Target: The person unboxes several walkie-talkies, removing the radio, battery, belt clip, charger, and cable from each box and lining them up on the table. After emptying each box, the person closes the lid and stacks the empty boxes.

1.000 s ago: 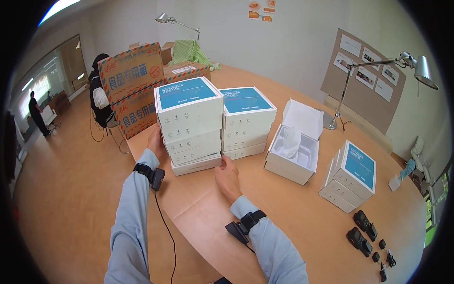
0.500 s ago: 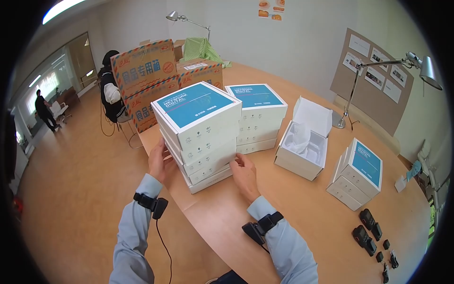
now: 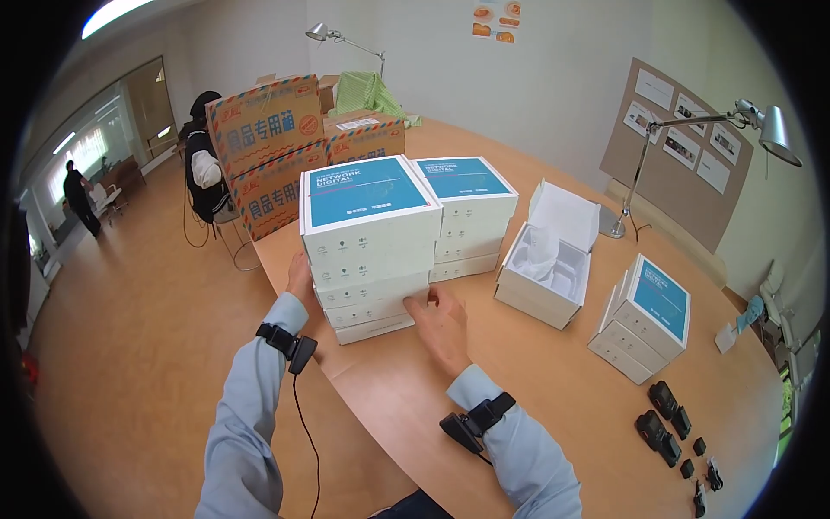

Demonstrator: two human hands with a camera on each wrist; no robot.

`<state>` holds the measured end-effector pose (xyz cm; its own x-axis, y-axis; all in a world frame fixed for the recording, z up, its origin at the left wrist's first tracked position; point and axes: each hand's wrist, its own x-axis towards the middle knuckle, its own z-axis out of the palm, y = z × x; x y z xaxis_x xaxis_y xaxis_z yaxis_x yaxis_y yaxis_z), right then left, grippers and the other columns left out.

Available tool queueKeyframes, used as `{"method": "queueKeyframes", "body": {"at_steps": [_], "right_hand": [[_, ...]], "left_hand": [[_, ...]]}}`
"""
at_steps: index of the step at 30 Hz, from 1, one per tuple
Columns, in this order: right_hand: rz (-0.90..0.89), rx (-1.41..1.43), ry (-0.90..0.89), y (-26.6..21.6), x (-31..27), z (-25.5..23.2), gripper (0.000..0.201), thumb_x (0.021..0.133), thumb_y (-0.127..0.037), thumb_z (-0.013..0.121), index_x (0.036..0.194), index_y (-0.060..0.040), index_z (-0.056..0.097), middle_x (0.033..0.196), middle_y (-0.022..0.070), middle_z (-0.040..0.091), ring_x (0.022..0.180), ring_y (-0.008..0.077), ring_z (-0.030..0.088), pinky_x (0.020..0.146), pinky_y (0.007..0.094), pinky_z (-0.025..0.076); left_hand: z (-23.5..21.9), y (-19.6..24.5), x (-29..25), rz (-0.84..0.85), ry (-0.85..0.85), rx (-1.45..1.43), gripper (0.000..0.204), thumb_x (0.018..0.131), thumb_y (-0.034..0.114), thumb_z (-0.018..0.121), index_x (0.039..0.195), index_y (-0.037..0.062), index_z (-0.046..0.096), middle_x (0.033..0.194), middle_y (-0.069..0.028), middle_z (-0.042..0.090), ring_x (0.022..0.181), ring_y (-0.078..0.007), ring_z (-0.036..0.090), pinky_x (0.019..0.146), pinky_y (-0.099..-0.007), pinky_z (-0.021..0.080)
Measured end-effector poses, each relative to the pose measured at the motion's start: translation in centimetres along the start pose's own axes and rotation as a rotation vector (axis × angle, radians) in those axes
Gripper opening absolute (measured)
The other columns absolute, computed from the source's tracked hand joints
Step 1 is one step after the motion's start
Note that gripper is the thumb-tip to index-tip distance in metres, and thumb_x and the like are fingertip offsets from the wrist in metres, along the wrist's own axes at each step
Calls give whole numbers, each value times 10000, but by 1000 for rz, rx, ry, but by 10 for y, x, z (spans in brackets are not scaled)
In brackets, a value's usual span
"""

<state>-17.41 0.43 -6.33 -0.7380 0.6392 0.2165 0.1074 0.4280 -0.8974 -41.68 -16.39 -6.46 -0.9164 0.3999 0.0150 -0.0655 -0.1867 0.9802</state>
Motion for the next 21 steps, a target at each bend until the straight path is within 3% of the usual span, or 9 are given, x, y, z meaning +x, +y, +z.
{"method": "queueKeyframes", "body": {"at_steps": [3, 6, 10, 12, 13, 21], "right_hand": [[-10, -94, 85, -9, -16, 5, 524, 841, -342, 746, 1199, 34, 676, 1070, 197, 679, 989, 348, 632, 892, 428, 512], [1, -51, 125, -5, -22, 9, 549, 844, -333, 762, 1224, 48, 653, 1096, 204, 642, 1010, 341, 628, 898, 425, 518], [42, -10, 105, -13, -26, 14, 550, 868, -268, 758, 1272, 74, 609, 1203, 238, 578, 1034, 315, 642, 873, 404, 551], [44, 75, 71, -3, -20, 18, 542, 877, -255, 755, 1279, 75, 603, 1243, 240, 551, 1035, 314, 647, 873, 400, 559], [56, 155, 55, 0, -18, 20, 533, 886, -241, 751, 1285, 77, 598, 1283, 242, 523, 1036, 312, 653, 873, 396, 567], [92, 188, 65, -3, -31, 29, 504, 901, -254, 755, 1239, 83, 593, 1309, 237, 509, 1008, 318, 679, 874, 387, 567]], "left_hand": [[-12, -32, 36, -2, -30, -117, 569, 1111, 473, 440, 1308, -17, 650, 1141, -84, 710, 1045, -122, 636, 883, -259, 515], [-24, -47, 48, -26, -28, -27, 565, 1115, 478, 418, 1244, -4, 681, 1117, -78, 708, 1033, -122, 629, 898, -265, 510], [-17, -20, 16, 60, 34, 100, 620, 1104, 541, 399, 1211, 6, 693, 1129, -76, 707, 1022, -133, 631, 903, -277, 508], [-29, -23, 17, 126, -93, 192, 689, 1085, 610, 381, 1250, 13, 685, 1128, -77, 705, 1005, -145, 630, 917, -294, 505], [-30, -17, 8, 121, -76, 239, 730, 1071, 650, 365, 1270, 20, 677, 1102, -70, 702, 986, -153, 627, 880, -303, 520], [-44, -25, 4, 226, -70, 262, 707, 1083, 625, 354, 1179, -3, 663, 1020, -97, 687, 917, -168, 647, 746, -316, 543]]}}
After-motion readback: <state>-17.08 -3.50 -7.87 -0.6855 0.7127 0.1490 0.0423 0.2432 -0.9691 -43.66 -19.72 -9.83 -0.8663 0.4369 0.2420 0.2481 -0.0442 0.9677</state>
